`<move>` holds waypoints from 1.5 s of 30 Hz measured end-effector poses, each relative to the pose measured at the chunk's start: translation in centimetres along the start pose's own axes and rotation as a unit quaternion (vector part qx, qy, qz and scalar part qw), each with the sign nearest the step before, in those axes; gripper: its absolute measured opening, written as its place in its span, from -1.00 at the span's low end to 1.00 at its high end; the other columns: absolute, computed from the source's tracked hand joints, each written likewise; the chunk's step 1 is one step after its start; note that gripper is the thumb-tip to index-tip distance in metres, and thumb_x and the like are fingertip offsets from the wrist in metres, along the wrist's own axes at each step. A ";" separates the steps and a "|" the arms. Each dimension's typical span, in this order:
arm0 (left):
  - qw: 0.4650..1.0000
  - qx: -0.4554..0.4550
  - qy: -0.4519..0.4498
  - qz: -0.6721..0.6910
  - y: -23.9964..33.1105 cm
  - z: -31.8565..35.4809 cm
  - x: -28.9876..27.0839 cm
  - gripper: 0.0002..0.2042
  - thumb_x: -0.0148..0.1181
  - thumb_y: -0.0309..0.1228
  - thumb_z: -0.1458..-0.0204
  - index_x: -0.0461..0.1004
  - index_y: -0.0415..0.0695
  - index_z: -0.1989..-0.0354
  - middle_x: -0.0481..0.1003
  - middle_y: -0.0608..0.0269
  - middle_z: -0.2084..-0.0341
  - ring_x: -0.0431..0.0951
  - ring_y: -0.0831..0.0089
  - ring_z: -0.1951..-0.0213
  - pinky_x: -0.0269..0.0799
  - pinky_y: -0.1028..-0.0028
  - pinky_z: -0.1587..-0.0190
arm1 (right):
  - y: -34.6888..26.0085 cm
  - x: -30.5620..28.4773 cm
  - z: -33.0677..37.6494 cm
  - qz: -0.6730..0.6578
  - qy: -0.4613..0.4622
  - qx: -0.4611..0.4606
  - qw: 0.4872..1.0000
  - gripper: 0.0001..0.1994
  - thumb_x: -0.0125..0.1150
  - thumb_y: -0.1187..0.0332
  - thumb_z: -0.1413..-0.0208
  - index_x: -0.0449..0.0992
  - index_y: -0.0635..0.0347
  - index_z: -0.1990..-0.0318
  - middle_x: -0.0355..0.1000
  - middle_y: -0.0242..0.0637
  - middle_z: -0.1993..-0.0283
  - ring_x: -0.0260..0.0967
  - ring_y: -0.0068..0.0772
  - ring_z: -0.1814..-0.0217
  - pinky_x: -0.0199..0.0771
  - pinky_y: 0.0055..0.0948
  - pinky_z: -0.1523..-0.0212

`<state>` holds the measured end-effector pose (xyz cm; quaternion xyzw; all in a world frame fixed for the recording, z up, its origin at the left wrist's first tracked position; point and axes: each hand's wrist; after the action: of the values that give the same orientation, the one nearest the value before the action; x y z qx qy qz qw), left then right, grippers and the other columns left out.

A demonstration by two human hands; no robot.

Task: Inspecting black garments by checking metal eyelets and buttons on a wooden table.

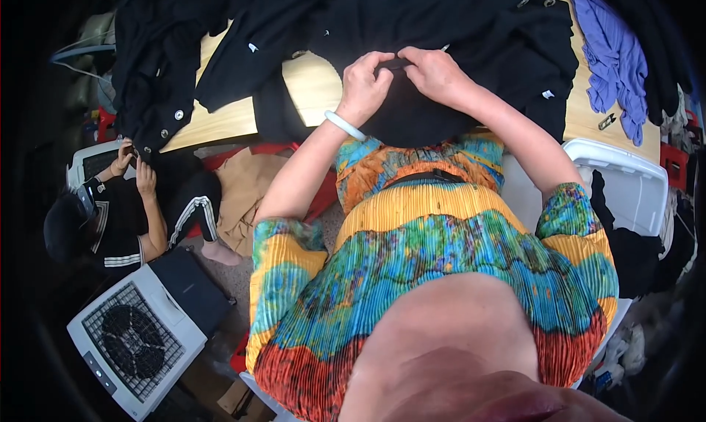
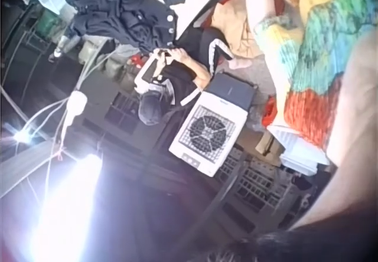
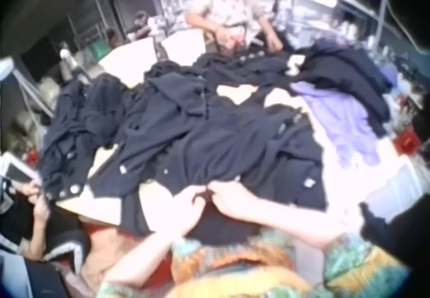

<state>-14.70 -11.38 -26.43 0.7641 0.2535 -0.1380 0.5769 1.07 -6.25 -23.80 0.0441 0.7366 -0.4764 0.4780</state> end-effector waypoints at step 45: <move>0.921 -0.174 -0.262 0.231 3.8 -7.7 4.7 -0.79 0.01 -0.45 -0.06 0.40 -0.36 0.22 0.48 0.18 0.32 0.46 0.51 0.28 0.33 0.58 0.18 | 2.0 -5.6 4.4 0.179 0.164 0.005 0.970 -0.88 0.00 0.42 0.10 0.45 0.25 0.45 0.44 -0.12 0.45 0.42 -0.16 0.31 0.39 -0.26 0.24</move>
<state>-9.36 -3.74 -23.39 0.6251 -0.0703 -0.1501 0.7627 7.98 -6.23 -21.35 0.2549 0.7828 -0.3732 0.4277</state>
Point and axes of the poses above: each hand's wrist, its own z-axis away from the middle knuckle, its own x-axis out of the palm, y = z × x
